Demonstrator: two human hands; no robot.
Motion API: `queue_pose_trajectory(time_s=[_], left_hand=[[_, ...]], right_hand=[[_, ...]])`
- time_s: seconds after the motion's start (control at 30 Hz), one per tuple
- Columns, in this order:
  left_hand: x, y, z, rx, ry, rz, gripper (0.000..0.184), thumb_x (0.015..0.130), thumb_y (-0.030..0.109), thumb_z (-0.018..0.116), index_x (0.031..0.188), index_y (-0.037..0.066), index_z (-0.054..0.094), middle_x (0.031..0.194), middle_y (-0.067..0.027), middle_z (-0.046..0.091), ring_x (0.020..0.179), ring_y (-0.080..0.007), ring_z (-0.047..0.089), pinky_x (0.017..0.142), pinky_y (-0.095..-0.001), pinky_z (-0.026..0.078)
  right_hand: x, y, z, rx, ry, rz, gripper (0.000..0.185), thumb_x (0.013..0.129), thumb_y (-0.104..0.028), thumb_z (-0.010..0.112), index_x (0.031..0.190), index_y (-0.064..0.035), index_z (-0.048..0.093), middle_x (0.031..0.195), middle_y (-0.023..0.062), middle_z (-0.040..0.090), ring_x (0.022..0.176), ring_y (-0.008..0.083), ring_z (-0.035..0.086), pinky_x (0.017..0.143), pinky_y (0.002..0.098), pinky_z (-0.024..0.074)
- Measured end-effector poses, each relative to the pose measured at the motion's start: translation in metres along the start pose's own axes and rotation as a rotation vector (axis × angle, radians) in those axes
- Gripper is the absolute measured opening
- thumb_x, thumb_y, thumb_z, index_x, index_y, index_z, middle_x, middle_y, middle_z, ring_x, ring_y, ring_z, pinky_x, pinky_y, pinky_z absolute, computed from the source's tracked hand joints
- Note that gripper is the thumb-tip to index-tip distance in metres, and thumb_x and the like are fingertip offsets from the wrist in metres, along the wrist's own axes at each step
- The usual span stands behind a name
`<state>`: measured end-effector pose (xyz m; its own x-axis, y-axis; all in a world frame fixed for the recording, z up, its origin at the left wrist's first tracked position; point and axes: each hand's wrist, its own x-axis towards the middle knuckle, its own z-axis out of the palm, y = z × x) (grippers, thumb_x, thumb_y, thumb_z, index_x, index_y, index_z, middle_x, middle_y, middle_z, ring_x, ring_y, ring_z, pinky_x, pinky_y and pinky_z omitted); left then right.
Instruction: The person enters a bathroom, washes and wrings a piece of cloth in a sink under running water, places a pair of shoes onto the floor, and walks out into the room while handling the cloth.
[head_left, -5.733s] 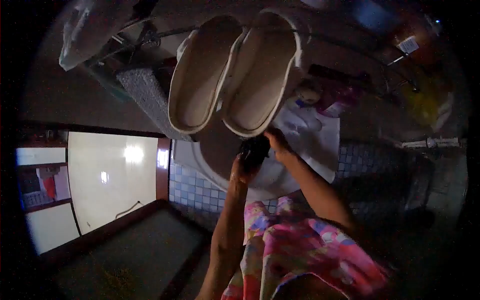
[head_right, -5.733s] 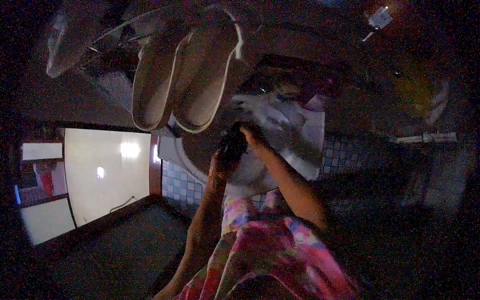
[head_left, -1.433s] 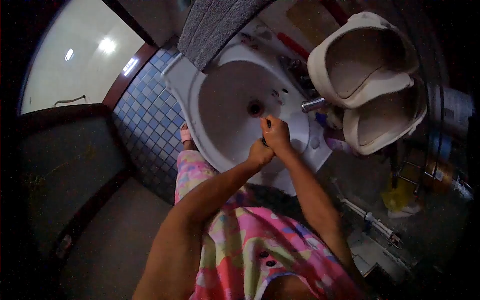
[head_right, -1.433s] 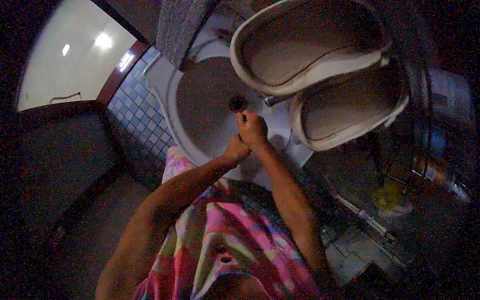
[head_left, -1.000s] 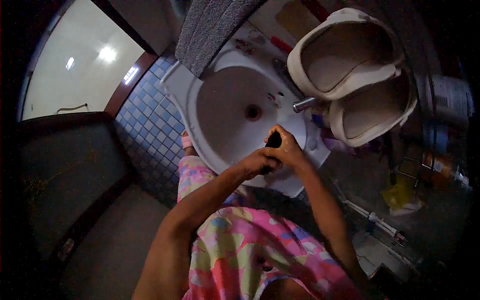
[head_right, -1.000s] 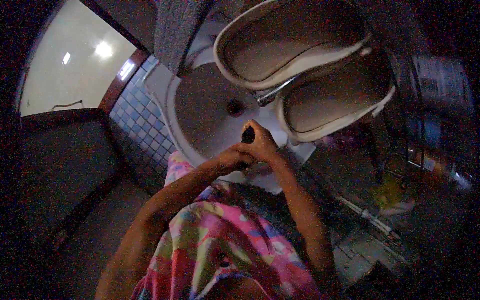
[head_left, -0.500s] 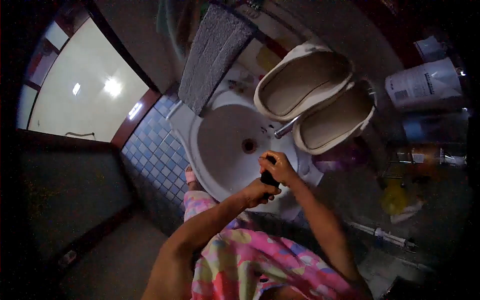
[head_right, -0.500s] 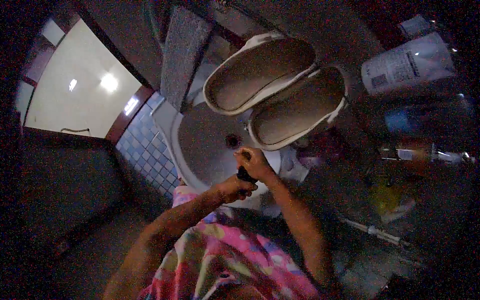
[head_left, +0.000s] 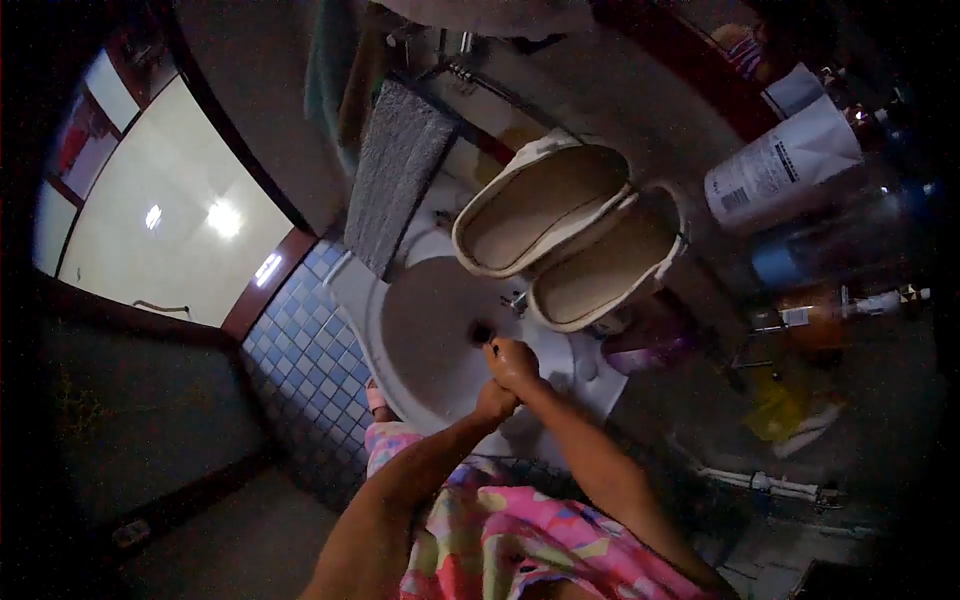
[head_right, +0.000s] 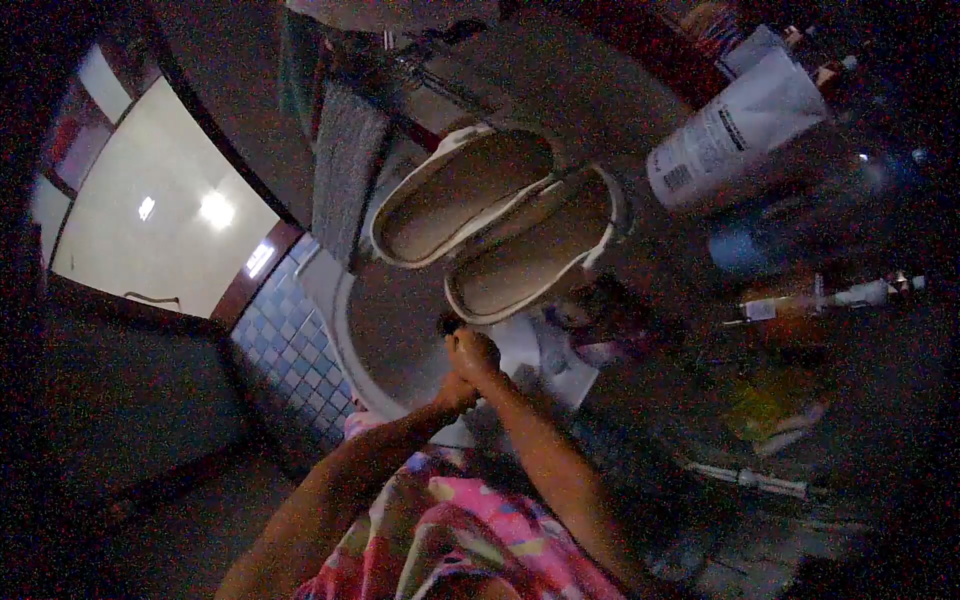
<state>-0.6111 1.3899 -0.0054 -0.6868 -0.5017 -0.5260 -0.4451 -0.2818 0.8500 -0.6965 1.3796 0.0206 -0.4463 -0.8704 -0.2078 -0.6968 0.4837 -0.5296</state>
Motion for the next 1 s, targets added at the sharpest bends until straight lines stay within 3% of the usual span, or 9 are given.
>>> queue_pose_trajectory(time_s=[0.13,0.6,0.7,0.77,0.8,0.83,0.9,0.97,1.0], left_hand=[[0.022,-0.033,0.011,0.136,0.075,0.129,0.038,0.067,0.039,0.050,0.084,0.006,0.055,0.081,-0.0191,0.056,0.079,-0.0369,0.051,0.064,-0.0388,0.040],[0.009,-0.017,0.004,0.337,0.138,0.143,0.037,0.069,0.036,0.049,0.091,0.005,0.052,0.085,-0.0195,0.055,0.084,-0.0356,0.050,0.067,-0.0403,0.039],[0.013,-0.014,-0.004,0.400,0.132,0.181,0.039,0.064,0.034,0.055,0.090,0.005,0.053,0.084,-0.0183,0.056,0.083,-0.0329,0.052,0.067,-0.0392,0.040],[0.017,-0.012,-0.018,0.475,0.115,0.187,0.041,0.061,0.034,0.058,0.090,0.005,0.053,0.083,-0.0175,0.056,0.082,-0.0309,0.053,0.066,-0.0381,0.041],[0.023,-0.015,-0.030,0.578,0.005,0.145,0.044,0.058,0.034,0.061,0.090,0.006,0.054,0.083,-0.0165,0.056,0.080,-0.0287,0.054,0.066,-0.0366,0.042],[0.030,-0.017,-0.043,0.681,-0.107,0.101,0.047,0.054,0.034,0.064,0.090,0.007,0.054,0.083,-0.0155,0.057,0.079,-0.0265,0.054,0.066,-0.0352,0.042],[0.016,0.015,-0.065,0.740,-0.117,0.031,0.051,0.048,0.034,0.068,0.090,0.008,0.055,0.080,-0.0130,0.058,0.074,-0.0257,0.056,0.064,-0.0331,0.044],[0.015,0.025,-0.083,1.019,0.018,0.181,0.054,0.046,0.035,0.069,0.091,0.009,0.055,0.085,-0.0139,0.056,0.083,-0.0267,0.052,0.069,-0.0341,0.042],[0.002,0.052,-0.093,0.880,-0.080,0.082,0.055,0.048,0.039,0.068,0.092,0.010,0.055,0.096,-0.0151,0.051,0.095,-0.0288,0.044,0.075,-0.0359,0.040]], right_hand=[[0.005,0.000,0.000,-0.058,-0.078,0.065,0.026,0.073,-0.029,0.045,0.072,-0.0048,0.055,0.071,0.0153,0.055,0.068,0.0335,0.052,0.060,0.0397,0.0420],[-0.010,0.002,0.000,-0.081,-0.058,0.101,0.027,0.075,-0.030,0.043,0.077,-0.0068,0.056,0.073,0.0152,0.056,0.070,0.0323,0.053,0.061,0.0393,0.0425],[-0.013,0.008,0.007,0.042,0.060,0.159,0.024,0.074,-0.028,0.046,0.076,-0.0056,0.054,0.073,0.0150,0.056,0.070,0.0319,0.053,0.061,0.0377,0.0424],[-0.015,0.010,0.005,0.433,0.372,-0.079,0.023,0.072,-0.027,0.052,0.074,-0.0038,0.053,0.071,0.0146,0.056,0.068,0.0300,0.053,0.062,0.0346,0.0422],[-0.008,0.018,-0.001,0.401,0.078,0.103,0.027,0.072,-0.027,0.054,0.086,-0.0047,0.052,0.079,0.0108,0.056,0.075,0.0248,0.053,0.067,0.0303,0.0410],[-0.006,0.022,-0.002,0.407,0.086,0.103,0.027,0.072,-0.027,0.054,0.086,-0.0047,0.052,0.079,0.0108,0.056,0.075,0.0248,0.053,0.067,0.0303,0.0410],[-0.007,0.021,-0.009,0.890,-0.018,0.059,0.039,0.074,-0.029,0.053,0.105,-0.0083,0.044,0.094,0.0062,0.051,0.088,0.0205,0.048,0.074,0.0293,0.0384],[-0.011,0.019,-0.033,0.971,-0.119,0.107,0.050,0.074,-0.029,0.053,0.116,-0.0110,0.032,0.105,0.0034,0.044,0.098,0.0191,0.041,0.080,0.0307,0.0352],[-0.019,0.011,-0.047,1.197,-0.154,0.116,0.057,0.072,-0.034,0.054,0.117,-0.0076,0.030,0.112,0.0091,0.038,0.101,0.0222,0.039,0.081,0.0322,0.0345]])
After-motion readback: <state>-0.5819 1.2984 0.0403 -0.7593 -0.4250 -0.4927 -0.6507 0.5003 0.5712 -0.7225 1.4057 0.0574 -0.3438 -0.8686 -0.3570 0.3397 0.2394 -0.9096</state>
